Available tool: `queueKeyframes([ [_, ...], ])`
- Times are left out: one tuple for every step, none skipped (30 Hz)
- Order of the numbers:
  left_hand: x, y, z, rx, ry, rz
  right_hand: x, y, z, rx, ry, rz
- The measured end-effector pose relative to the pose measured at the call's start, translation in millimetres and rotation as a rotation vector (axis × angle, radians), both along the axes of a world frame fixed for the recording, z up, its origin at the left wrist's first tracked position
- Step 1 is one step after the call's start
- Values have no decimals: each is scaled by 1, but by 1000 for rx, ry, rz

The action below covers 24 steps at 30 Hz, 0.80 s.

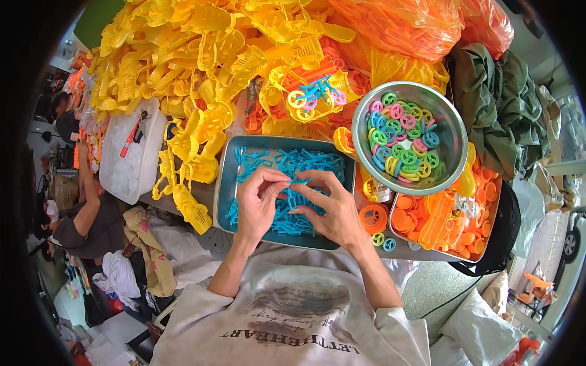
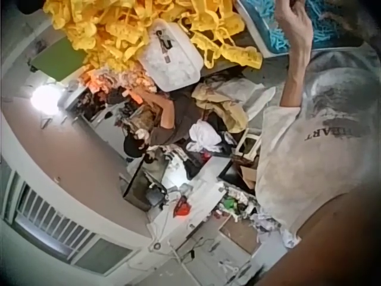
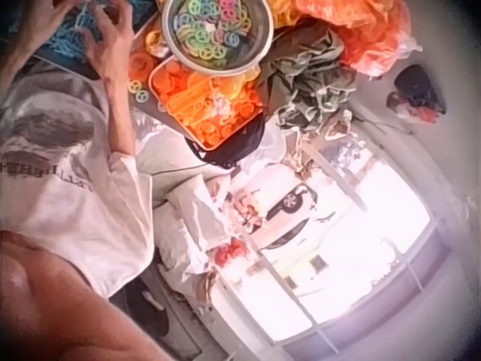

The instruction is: Assembling small colored plastic rings onto blue plastic strips and placing them in a bowl.

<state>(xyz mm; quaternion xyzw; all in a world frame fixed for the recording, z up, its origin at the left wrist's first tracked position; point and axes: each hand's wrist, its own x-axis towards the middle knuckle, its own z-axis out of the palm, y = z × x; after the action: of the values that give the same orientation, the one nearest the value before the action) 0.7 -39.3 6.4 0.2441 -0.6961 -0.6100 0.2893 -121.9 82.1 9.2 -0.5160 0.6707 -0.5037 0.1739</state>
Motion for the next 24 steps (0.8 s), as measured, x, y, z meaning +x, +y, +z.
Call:
queueKeyframes([
  [0, 0, 0, 0, 1, -1, 0, 0, 0, 0, 1, -1],
  [-1, 0, 1, -7, -7, 2, 1, 0, 0, -3, -14, -5],
  [-2, 0, 2, -14, -15, 5, 1, 0, 0, -6, -29, -8],
  [-2, 0, 2, -14, -14, 4, 0, 0, 1, -6, -29, -9],
  [-2, 0, 3, 17, 27, -4, 0, 0, 1, -2, -38, -8],
  [-3, 0, 3, 48, 67, -12, 0, 0, 1, 1, -46, -7],
  [-3, 0, 4, 47, 68, -12, 0, 0, 1, 0, -46, -7],
  [-2, -1, 6, 18, 62, -38, 0, 0, 1, -5, -48, -8],
  [-2, -1, 8, -10, 55, -63, 0, 0, 0, -10, -51, -9],
  [-3, 0, 9, -10, 56, -65, -1, 0, 1, -10, -50, -11],
  [-4, 2, 11, 22, 50, -55, -2, 0, 1, -15, -27, -11],
  [-4, 3, 12, 53, 44, -46, -3, 0, 1, -19, -4, -11],
  [-3, 3, 11, 54, 44, -46, -3, 0, 1, -19, -5, -11],
  [-2, 3, 11, 18, 40, -55, -2, 0, 1, -20, -16, -15],
  [-1, 2, 10, -19, 36, -65, -2, 0, 1, -22, -27, -19],
  [-1, 3, 9, -19, 36, -63, -3, 0, 2, -22, -27, -18],
  [-2, 5, 9, 60, 39, -37, -3, 0, 4, -12, -20, -13],
  [-2, 6, 8, 138, 42, -10, -3, 0, 5, -2, -12, -9],
  [-2, 5, 7, 139, 42, -10, -3, 0, 5, -2, -12, -9],
  [0, 4, 4, 121, 60, -35, -2, -1, 5, -4, -47, -20],
  [1, 3, 3, 103, 78, -59, -2, -1, 5, -6, -81, -32],
  [2, 2, 2, 104, 77, -59, -2, -1, 5, -5, -82, -31],
  [2, 1, 2, 82, 72, -62, -1, -2, 6, 7, -86, -25],
  [3, 1, 2, 60, 67, -66, -1, -2, 7, 20, -89, -19],
])
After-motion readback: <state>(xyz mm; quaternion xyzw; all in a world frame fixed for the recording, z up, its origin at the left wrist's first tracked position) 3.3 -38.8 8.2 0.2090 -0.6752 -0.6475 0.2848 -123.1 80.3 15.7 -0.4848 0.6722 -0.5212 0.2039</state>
